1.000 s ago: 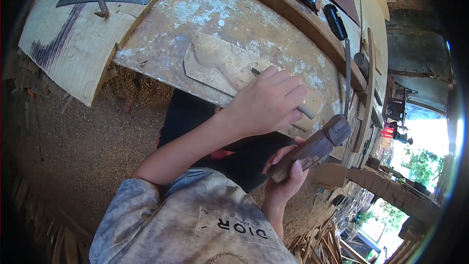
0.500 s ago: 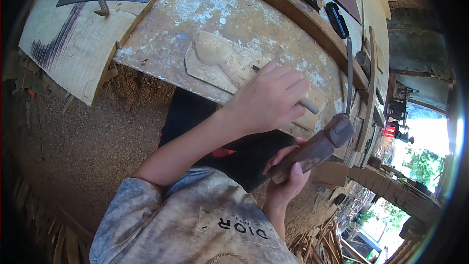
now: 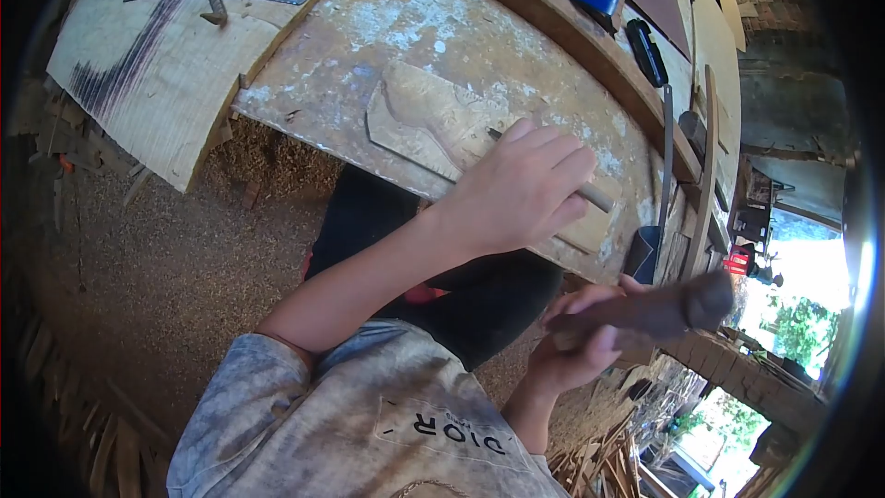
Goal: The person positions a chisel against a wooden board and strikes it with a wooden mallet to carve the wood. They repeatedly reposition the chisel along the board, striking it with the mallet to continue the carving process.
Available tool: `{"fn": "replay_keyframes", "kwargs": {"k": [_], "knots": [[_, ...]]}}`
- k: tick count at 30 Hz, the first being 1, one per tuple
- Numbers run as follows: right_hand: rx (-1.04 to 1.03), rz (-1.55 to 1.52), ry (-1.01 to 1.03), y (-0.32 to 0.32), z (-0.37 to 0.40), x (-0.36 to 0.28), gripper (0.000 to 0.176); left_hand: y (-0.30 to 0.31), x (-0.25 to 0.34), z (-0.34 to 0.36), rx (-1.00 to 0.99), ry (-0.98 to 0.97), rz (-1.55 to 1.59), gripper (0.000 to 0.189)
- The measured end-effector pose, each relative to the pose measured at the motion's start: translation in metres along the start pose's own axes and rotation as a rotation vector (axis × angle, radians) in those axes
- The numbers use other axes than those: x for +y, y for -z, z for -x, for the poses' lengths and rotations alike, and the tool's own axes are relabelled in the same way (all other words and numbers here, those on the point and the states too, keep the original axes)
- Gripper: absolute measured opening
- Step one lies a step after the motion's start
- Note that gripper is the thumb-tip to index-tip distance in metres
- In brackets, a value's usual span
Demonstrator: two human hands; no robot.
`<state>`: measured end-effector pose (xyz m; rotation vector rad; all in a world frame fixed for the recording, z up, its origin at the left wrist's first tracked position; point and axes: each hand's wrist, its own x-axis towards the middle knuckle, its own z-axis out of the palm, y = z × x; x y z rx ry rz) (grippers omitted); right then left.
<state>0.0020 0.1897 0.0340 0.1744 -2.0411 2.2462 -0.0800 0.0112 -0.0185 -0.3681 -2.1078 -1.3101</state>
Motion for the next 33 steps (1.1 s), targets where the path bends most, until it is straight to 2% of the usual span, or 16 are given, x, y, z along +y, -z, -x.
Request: {"fn": "replay_keyframes", "kwargs": {"k": [1,4,5,8,9,12,16,17,20,24,25,28,29,33], "knots": [[0.082,-0.082,0.092,-0.010,-0.002,0.006,0.069,0.000,0.000,0.001,0.000,0.005,-0.015,0.022],[-0.168,0.331,-0.371,-0.009,-0.005,-0.007,0.073,-0.002,0.001,-0.004,-0.006,-0.011,-0.045,0.022],[-0.171,0.223,-0.312,-0.004,-0.001,0.003,0.073,-0.002,0.000,-0.003,-0.012,-0.013,-0.059,0.022],[0.138,-0.156,0.039,-0.018,0.006,0.024,0.071,-0.001,-0.001,-0.001,-0.025,-0.004,-0.095,0.024],[0.128,-0.143,0.032,-0.018,0.008,0.033,0.071,-0.002,0.001,0.000,-0.038,-0.002,-0.098,0.024],[-0.155,0.077,-0.393,-0.010,0.010,0.018,0.069,-0.001,-0.002,-0.001,-0.074,-0.002,-0.155,0.027],[0.166,-0.202,-0.001,-0.024,0.006,0.026,0.066,-0.001,0.002,0.002,-0.074,0.013,-0.143,0.028],[0.041,-0.061,-0.145,-0.014,0.005,0.025,0.069,-0.001,0.002,0.001,-0.082,0.012,-0.156,0.028],[-0.154,0.009,-0.383,-0.008,0.005,0.013,0.068,-0.001,0.001,0.000,-0.080,0.008,-0.180,0.027],[0.079,-0.090,-0.189,-0.024,0.001,0.022,0.066,0.000,0.000,0.001,-0.130,0.022,-0.195,0.028],[0.048,0.018,-0.261,-0.027,-0.001,0.020,0.069,0.001,0.000,-0.001,-0.125,0.026,-0.209,0.028],[-0.175,0.056,-0.412,-0.003,-0.001,0.018,0.068,-0.003,0.001,-0.001,-0.106,0.042,-0.224,0.027],[-0.099,0.101,-0.326,-0.004,0.002,0.021,0.069,-0.004,0.001,-0.001,-0.097,0.046,-0.227,0.027],[0.155,-0.096,-0.123,-0.009,-0.003,0.020,0.069,-0.002,0.002,-0.001,-0.090,0.064,-0.244,0.026]]}}
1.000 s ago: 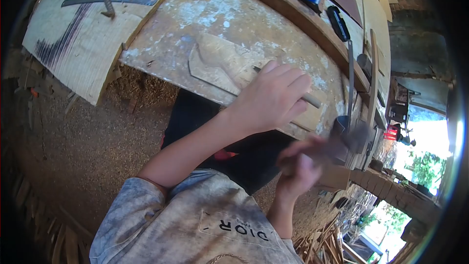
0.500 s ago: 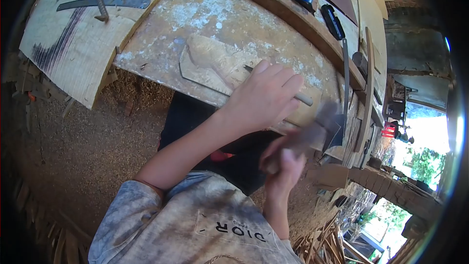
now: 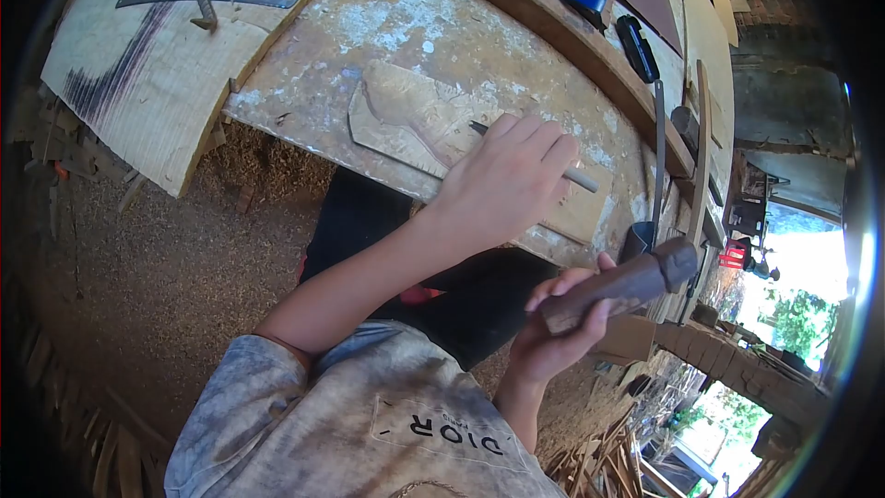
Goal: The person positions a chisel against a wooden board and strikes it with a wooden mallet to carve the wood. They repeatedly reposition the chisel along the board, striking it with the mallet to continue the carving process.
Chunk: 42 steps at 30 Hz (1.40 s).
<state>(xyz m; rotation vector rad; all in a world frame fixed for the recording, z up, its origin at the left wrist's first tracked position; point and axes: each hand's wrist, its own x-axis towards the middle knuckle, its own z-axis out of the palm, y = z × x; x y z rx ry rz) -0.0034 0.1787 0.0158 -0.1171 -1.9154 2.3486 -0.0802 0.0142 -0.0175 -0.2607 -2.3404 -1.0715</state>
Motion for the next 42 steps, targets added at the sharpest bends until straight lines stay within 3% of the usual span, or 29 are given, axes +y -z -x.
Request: {"fn": "replay_keyframes", "kwargs": {"k": [3,6,9,17,27,28,31,32,40,42], "knots": [[0.033,0.025,0.119,-0.005,-0.003,-0.003,0.063,-0.003,-0.001,0.000,0.003,0.007,-0.005,0.027],[-0.001,0.064,0.063,-0.008,-0.002,0.003,0.065,0.000,0.000,-0.002,-0.033,0.007,-0.028,0.034],[-0.311,0.249,-0.375,0.003,-0.002,-0.009,0.066,-0.003,-0.004,-0.001,-0.014,-0.024,-0.068,0.036],[-0.156,0.241,-0.181,-0.001,-0.005,-0.011,0.069,-0.004,-0.002,-0.002,-0.097,-0.024,-0.244,0.040],[-0.015,-0.009,0.042,0.005,0.009,0.003,0.084,-0.004,0.000,0.000,-0.085,-0.003,-0.248,0.047],[-0.019,0.057,-0.002,0.000,0.007,0.004,0.076,-0.004,0.001,0.000,-0.083,-0.007,-0.239,0.048],[-0.252,0.162,-0.471,0.009,-0.006,-0.005,0.066,-0.003,0.000,0.000,-0.065,-0.008,-0.227,0.049],[-0.253,0.015,-0.501,0.016,-0.008,0.001,0.060,-0.004,0.000,0.000,-0.056,-0.004,-0.226,0.049],[-0.121,0.011,-0.218,0.013,-0.007,0.002,0.064,-0.002,-0.001,0.000,-0.089,-0.001,-0.231,0.050],[-0.221,0.037,-0.305,0.018,-0.007,0.002,0.065,0.000,-0.001,0.000,-0.115,0.004,-0.244,0.049]]}}
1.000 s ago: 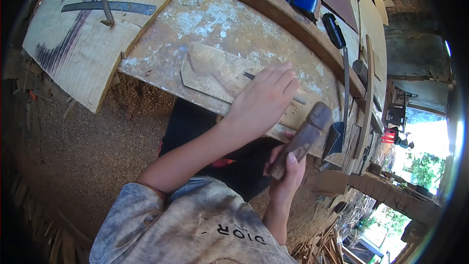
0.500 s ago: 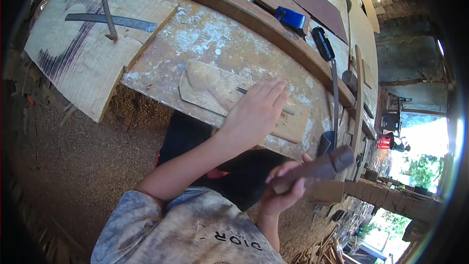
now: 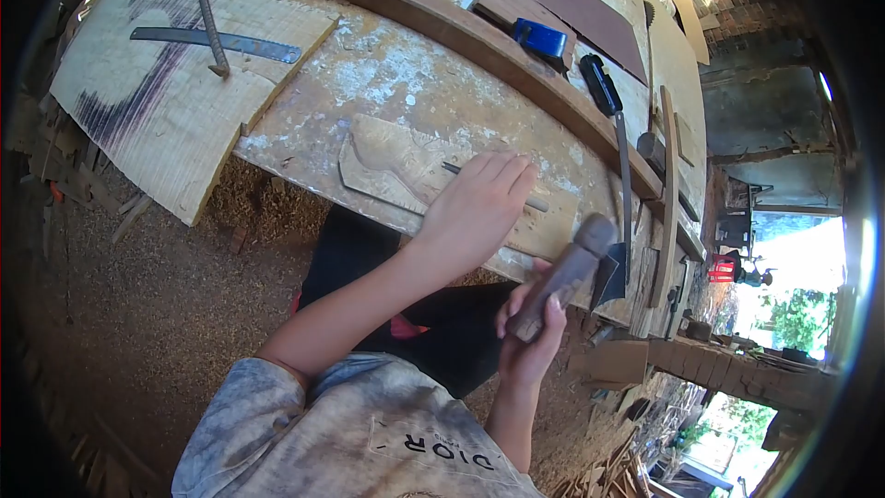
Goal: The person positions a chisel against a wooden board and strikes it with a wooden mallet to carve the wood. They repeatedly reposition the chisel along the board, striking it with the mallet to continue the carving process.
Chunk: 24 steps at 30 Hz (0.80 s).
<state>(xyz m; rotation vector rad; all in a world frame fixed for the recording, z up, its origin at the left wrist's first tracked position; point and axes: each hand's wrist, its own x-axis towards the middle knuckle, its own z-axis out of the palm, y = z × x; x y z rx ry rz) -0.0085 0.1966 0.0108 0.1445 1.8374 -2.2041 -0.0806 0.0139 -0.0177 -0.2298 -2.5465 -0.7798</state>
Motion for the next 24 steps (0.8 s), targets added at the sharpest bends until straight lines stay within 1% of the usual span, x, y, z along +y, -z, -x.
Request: {"fn": "replay_keyframes", "kwargs": {"k": [1,2,5,9,10,13,16,18,21,24], "knots": [[-0.053,0.015,-0.045,0.002,-0.001,-0.001,0.065,-0.001,0.000,0.000,0.012,-0.001,0.004,0.050],[-0.109,0.085,-0.147,0.001,-0.001,-0.009,0.064,-0.003,-0.001,0.000,0.023,0.000,0.008,0.050],[-0.041,0.058,-0.093,0.001,0.000,-0.007,0.062,-0.001,-0.002,0.000,0.016,-0.009,0.001,0.049],[0.095,-0.051,0.054,-0.007,-0.004,-0.006,0.062,0.000,-0.001,0.000,-0.005,-0.014,-0.001,0.049],[0.102,-0.038,0.037,-0.009,-0.004,-0.006,0.062,0.000,0.000,0.000,0.004,-0.016,0.001,0.048],[-0.115,0.087,-0.159,0.002,-0.005,-0.013,0.060,0.001,0.000,0.000,0.020,-0.023,0.005,0.048],[-0.049,-0.021,-0.092,0.002,-0.005,-0.003,0.060,0.006,0.000,0.000,0.013,-0.019,0.014,0.047],[0.052,-0.038,-0.054,-0.006,-0.005,-0.003,0.059,0.004,0.001,0.001,0.021,-0.013,0.025,0.046],[0.067,-0.066,-0.051,-0.004,-0.005,-0.001,0.059,-0.001,-0.001,0.001,0.086,-0.041,-0.028,0.041],[0.075,-0.100,-0.027,0.000,-0.003,0.004,0.059,0.011,-0.001,0.001,0.058,-0.114,0.457,0.034]]}}
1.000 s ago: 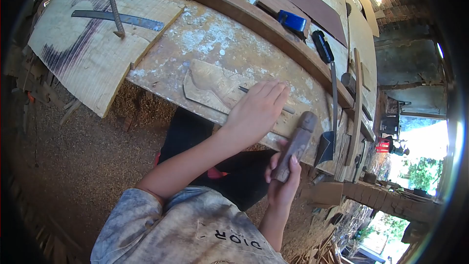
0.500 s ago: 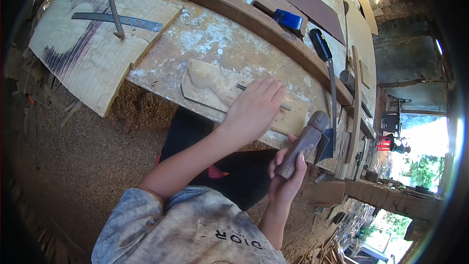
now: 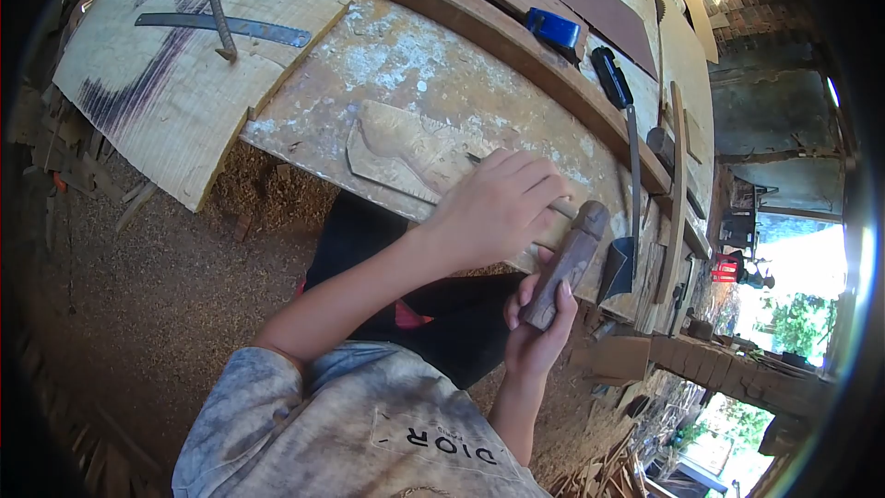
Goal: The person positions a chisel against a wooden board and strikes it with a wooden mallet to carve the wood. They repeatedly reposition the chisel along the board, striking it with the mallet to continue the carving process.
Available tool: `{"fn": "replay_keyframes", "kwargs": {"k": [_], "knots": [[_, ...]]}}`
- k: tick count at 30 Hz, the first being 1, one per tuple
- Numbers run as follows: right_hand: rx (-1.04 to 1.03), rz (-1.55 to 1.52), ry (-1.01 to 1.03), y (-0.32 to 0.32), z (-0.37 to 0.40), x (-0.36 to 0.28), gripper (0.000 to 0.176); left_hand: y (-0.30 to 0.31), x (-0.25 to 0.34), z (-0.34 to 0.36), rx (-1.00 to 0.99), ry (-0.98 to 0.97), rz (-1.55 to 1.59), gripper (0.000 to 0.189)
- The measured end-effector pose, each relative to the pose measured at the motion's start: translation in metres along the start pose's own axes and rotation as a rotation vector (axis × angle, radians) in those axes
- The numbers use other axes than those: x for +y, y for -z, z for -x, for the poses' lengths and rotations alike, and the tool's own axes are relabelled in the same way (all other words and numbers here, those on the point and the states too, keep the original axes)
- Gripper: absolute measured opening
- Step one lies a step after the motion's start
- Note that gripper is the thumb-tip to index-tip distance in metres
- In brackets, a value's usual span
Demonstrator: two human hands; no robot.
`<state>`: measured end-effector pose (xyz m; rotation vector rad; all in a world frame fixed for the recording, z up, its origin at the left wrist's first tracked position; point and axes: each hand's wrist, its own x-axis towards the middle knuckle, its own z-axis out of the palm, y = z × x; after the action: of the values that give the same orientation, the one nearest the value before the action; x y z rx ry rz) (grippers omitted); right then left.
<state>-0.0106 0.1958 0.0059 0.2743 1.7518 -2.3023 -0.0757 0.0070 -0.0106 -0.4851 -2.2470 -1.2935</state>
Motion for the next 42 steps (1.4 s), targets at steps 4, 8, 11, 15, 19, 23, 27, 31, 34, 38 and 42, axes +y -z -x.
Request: {"fn": "replay_keyframes", "kwargs": {"k": [4,8,11,15,19,23,27,31,34,38,42], "knots": [[0.048,-0.039,0.028,-0.001,-0.002,0.005,0.060,0.015,-0.001,0.005,0.280,-0.004,0.288,0.015],[0.061,-0.029,0.013,-0.001,-0.001,0.004,0.060,0.043,0.012,0.004,0.753,0.312,0.865,0.022],[0.075,-0.003,-0.002,0.003,0.000,0.008,0.061,0.084,-0.003,0.009,0.705,0.378,0.878,0.021],[0.076,0.043,-0.005,0.002,-0.002,0.007,0.062,0.123,0.003,0.015,0.324,0.497,0.185,0.026],[0.053,0.042,-0.018,0.001,-0.003,0.005,0.063,0.110,-0.008,0.020,0.068,0.389,-0.248,0.034],[0.040,0.040,-0.017,0.004,-0.001,0.004,0.060,0.098,-0.007,0.014,-0.109,0.446,-0.359,0.033],[0.024,0.048,-0.031,0.008,0.002,0.003,0.058,0.089,-0.018,0.008,-0.127,0.465,-0.498,0.029],[-0.004,0.038,-0.036,0.016,0.003,0.003,0.057,0.089,-0.020,0.005,-0.058,0.404,-0.504,0.022],[-0.003,0.039,-0.041,0.017,0.005,0.003,0.058,0.087,-0.010,0.003,-0.112,0.440,-0.500,0.024],[-0.010,0.009,-0.039,0.017,0.006,0.001,0.058,0.081,-0.018,0.005,-0.094,0.418,-0.550,0.038],[-0.017,-0.015,-0.026,0.021,0.008,0.002,0.057,0.081,-0.006,0.000,-0.122,0.425,-0.564,0.041]]}}
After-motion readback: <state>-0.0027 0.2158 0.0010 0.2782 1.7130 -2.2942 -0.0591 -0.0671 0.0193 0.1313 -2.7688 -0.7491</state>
